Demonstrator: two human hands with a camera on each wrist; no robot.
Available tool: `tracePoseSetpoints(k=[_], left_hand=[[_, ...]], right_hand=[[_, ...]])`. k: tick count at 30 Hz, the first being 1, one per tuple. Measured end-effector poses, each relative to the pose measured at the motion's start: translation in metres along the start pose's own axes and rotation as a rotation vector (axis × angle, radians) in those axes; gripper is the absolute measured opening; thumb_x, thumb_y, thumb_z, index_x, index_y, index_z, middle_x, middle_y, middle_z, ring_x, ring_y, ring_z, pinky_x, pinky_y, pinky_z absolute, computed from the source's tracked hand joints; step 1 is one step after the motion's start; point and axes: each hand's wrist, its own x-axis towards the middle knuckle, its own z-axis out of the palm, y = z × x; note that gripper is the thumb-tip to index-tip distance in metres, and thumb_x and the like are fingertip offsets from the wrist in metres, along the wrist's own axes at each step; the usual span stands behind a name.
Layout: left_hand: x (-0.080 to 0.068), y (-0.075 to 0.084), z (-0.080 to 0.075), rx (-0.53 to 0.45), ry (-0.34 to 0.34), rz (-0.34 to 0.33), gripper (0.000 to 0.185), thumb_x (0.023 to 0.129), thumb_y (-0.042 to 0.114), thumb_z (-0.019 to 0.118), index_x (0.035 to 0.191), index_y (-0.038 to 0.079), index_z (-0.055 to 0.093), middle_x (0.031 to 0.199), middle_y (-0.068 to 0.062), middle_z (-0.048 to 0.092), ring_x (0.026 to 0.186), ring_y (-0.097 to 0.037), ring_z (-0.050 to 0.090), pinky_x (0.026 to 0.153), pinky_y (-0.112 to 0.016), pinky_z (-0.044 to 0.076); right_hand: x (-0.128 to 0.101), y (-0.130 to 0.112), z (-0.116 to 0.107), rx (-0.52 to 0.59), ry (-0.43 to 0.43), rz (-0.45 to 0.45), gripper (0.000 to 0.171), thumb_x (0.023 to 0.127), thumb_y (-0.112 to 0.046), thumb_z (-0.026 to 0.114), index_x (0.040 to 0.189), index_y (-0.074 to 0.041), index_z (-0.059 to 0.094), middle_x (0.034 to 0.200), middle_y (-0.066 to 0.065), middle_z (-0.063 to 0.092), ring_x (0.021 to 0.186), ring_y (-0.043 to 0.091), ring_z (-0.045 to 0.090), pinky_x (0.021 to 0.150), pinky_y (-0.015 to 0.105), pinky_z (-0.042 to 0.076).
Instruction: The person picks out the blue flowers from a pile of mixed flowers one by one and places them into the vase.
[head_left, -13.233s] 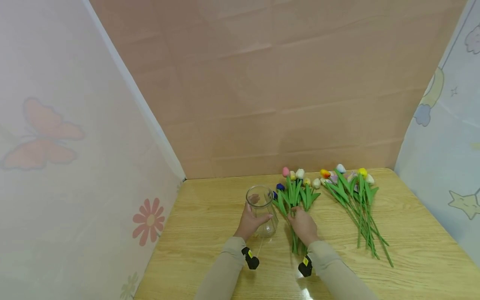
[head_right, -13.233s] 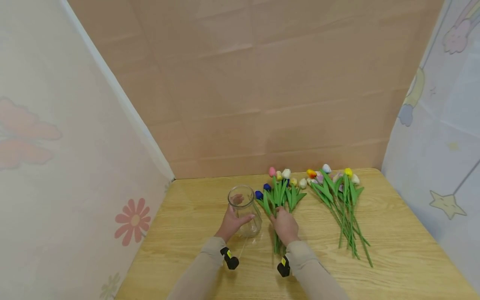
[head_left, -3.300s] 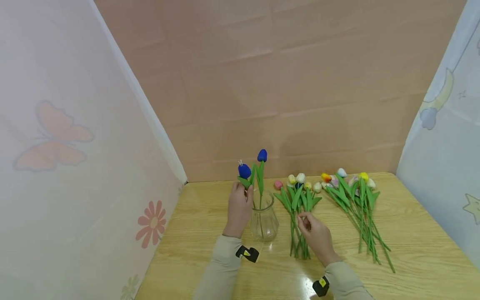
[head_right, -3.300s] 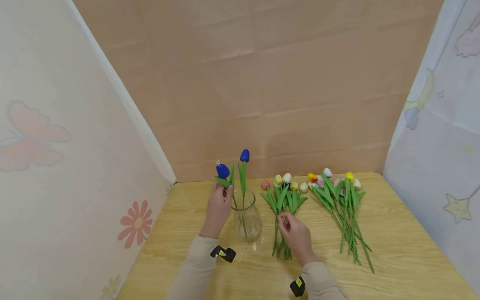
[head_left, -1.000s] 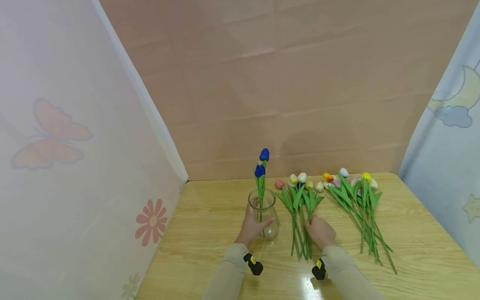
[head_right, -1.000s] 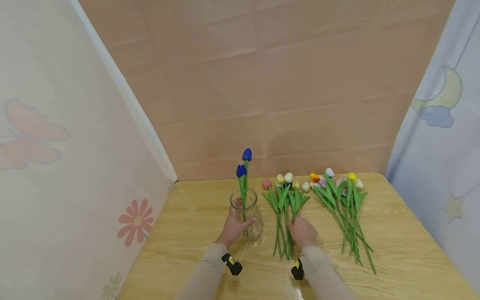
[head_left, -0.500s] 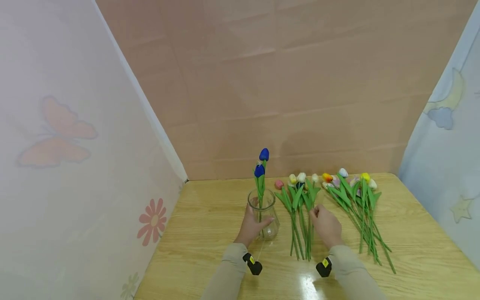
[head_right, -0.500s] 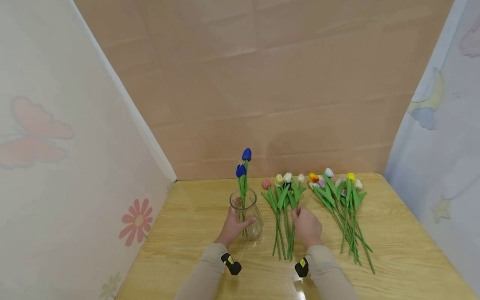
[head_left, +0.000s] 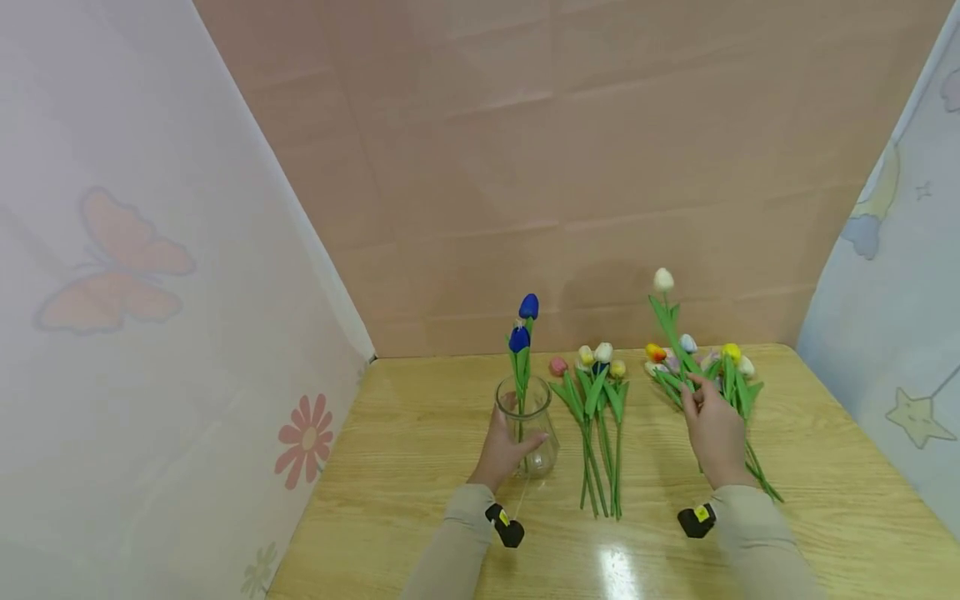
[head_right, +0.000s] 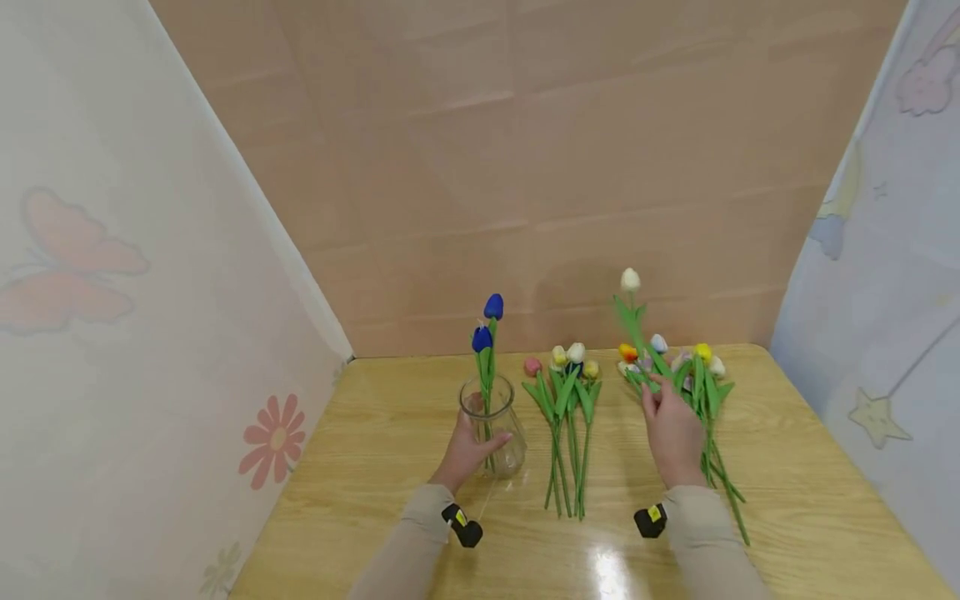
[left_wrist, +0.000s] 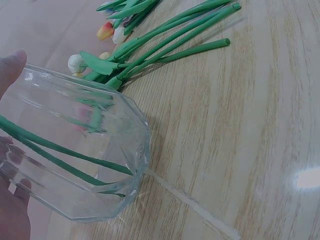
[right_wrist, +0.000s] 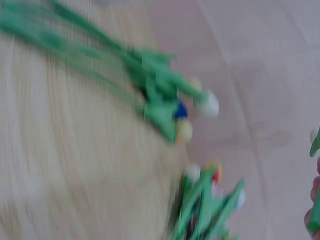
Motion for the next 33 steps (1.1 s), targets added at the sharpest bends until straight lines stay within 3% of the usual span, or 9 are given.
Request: tracePoseSetpoints(k=[3,6,14,18,20,24,29,33], left_hand=[[0.001,0.0,0.001,0.014,0.001,-0.003,0.091,0.085,0.03,0.076,0.153,0.023,0.017,0.156,-0.008,0.027,0.145,-0.031,0.024,0.114,-0.058,0.023],[0.002,-0.001,0.001,0.023,0.002,-0.003,0.092,0.084,0.031,0.077,0.153,0.024,0.016,0.156,-0.007,0.027,0.145,-0.03,0.023,0.114,-0.058,0.024],[0.003,0.001,0.001,0.011,0.001,0.01,0.093,0.083,0.036,0.077,0.153,0.023,0.018,0.156,-0.008,0.027,0.145,-0.031,0.023,0.114,-0.057,0.024],[0.004,-0.003,0.003,0.025,0.001,0.004,0.091,0.083,0.034,0.077,0.152,0.023,0.019,0.155,-0.007,0.029,0.145,-0.029,0.025,0.114,-0.056,0.024],[0.003,-0.001,0.003,0.025,0.001,0.003,0.091,0.083,0.033,0.077,0.152,0.021,0.019,0.155,-0.009,0.028,0.145,-0.03,0.025,0.114,-0.057,0.024],[0.002,0.0,0.003,0.042,0.005,0.006,0.091,0.083,0.033,0.077,0.152,0.019,0.02,0.154,-0.009,0.029,0.144,-0.03,0.026,0.114,-0.057,0.025],[0.001,0.0,0.002,0.042,0.012,0.001,0.09,0.083,0.031,0.077,0.152,0.023,0.02,0.155,-0.007,0.029,0.144,-0.03,0.026,0.114,-0.057,0.024],[0.001,-0.001,0.0,0.026,0.013,-0.006,0.09,0.084,0.03,0.077,0.152,0.024,0.019,0.155,-0.008,0.029,0.145,-0.032,0.025,0.114,-0.059,0.023]], right_hand=[[0.0,0.022,-0.01,-0.073,0.033,-0.006,0.031,0.099,-0.02,0.057,0.122,0.0,0.06,0.062,0.014,0.062,0.034,0.009,0.031,0.033,0.027,0.024],[-0.005,0.043,-0.016,-0.126,0.014,0.023,0.032,0.1,-0.023,0.055,0.124,-0.002,0.061,0.063,0.014,0.063,0.032,0.011,0.03,0.032,0.029,0.023],[-0.025,0.079,-0.015,-0.156,-0.157,0.127,0.033,0.101,-0.021,0.052,0.125,0.001,0.059,0.069,0.014,0.065,0.039,0.013,0.039,0.034,0.031,0.028],[-0.037,0.09,-0.014,-0.16,-0.286,0.171,0.033,0.101,-0.019,0.051,0.125,0.002,0.057,0.079,0.018,0.067,0.044,0.015,0.047,0.036,0.032,0.033],[-0.04,0.096,-0.012,-0.175,-0.331,0.179,0.032,0.099,-0.016,0.052,0.123,0.004,0.056,0.088,0.024,0.066,0.05,0.021,0.055,0.038,0.034,0.038],[-0.043,0.1,-0.009,-0.212,-0.395,0.211,0.033,0.097,-0.015,0.052,0.123,0.006,0.055,0.106,0.033,0.057,0.071,0.044,0.061,0.042,0.045,0.045],[-0.039,0.088,-0.004,-0.222,-0.377,0.247,0.042,0.096,-0.017,0.05,0.124,0.014,0.047,0.111,0.042,0.045,0.087,0.059,0.052,0.055,0.059,0.046],[-0.035,0.066,0.008,-0.243,-0.224,0.126,0.046,0.091,-0.013,0.058,0.115,0.023,0.043,0.102,0.045,0.044,0.084,0.061,0.046,0.061,0.063,0.041]])
